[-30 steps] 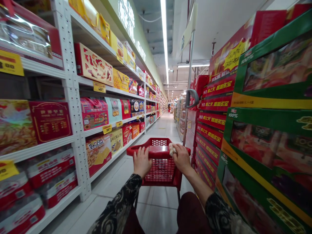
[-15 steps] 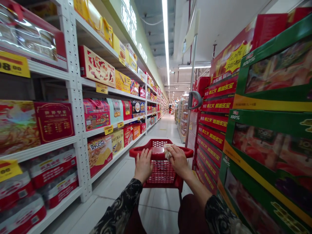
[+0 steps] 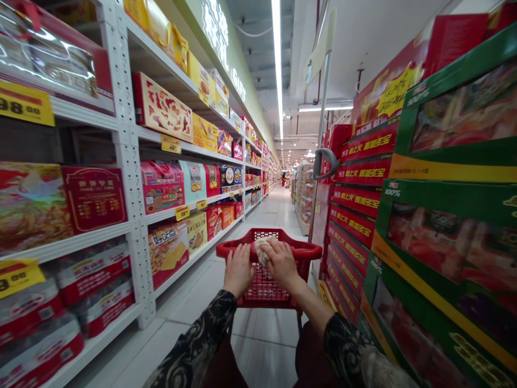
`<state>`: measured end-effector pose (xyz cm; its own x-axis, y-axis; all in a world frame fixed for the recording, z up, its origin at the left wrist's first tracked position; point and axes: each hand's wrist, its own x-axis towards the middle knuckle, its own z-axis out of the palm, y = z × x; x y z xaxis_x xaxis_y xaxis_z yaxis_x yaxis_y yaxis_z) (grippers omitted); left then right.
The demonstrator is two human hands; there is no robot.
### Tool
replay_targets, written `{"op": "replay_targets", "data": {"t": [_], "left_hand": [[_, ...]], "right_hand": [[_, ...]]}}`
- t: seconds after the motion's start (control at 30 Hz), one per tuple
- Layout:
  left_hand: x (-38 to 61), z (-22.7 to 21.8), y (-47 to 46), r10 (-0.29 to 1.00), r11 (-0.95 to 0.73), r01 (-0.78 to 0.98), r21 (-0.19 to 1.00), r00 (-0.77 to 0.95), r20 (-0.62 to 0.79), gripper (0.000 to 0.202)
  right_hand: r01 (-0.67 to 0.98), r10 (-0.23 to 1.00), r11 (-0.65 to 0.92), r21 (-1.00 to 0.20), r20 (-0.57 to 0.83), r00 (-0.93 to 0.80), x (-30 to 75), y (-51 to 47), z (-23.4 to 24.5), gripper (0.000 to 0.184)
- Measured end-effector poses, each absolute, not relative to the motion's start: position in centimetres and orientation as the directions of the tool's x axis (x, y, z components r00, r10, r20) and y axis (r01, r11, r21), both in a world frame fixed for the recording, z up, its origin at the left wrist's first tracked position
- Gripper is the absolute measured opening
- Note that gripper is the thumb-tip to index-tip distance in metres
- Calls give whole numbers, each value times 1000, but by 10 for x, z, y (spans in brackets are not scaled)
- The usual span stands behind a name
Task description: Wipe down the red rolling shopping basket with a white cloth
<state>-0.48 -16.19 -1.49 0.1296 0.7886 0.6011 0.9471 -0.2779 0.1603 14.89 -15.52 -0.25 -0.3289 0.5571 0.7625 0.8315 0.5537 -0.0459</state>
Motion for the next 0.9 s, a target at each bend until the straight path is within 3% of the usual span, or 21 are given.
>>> {"op": "replay_targets", "data": {"t": [0.27, 0.43, 0.53, 0.7, 0.9], "left_hand": [[-15, -21, -161, 795, -175, 958, 229, 1, 606, 57], [-12, -11, -163, 814, -180, 943, 280, -17, 580, 52], [-6, 2, -164, 793, -278, 912, 303, 39, 608, 54], [9, 21, -160, 731, -527, 831, 177, 338, 592, 68], [10, 24, -153, 751, -473, 878, 74, 358, 556, 54]], "right_hand": [[909, 607, 382, -164, 786, -114, 202, -153, -7, 41], [852, 553, 515, -95, 796, -246, 163, -150, -7, 46], [790, 538, 605, -99, 782, -314, 135, -145, -9, 52], [766, 575, 606, -214, 783, -236, 127, -141, -14, 58], [812, 612, 544, -214, 763, -208, 161, -156, -10, 60]]}}
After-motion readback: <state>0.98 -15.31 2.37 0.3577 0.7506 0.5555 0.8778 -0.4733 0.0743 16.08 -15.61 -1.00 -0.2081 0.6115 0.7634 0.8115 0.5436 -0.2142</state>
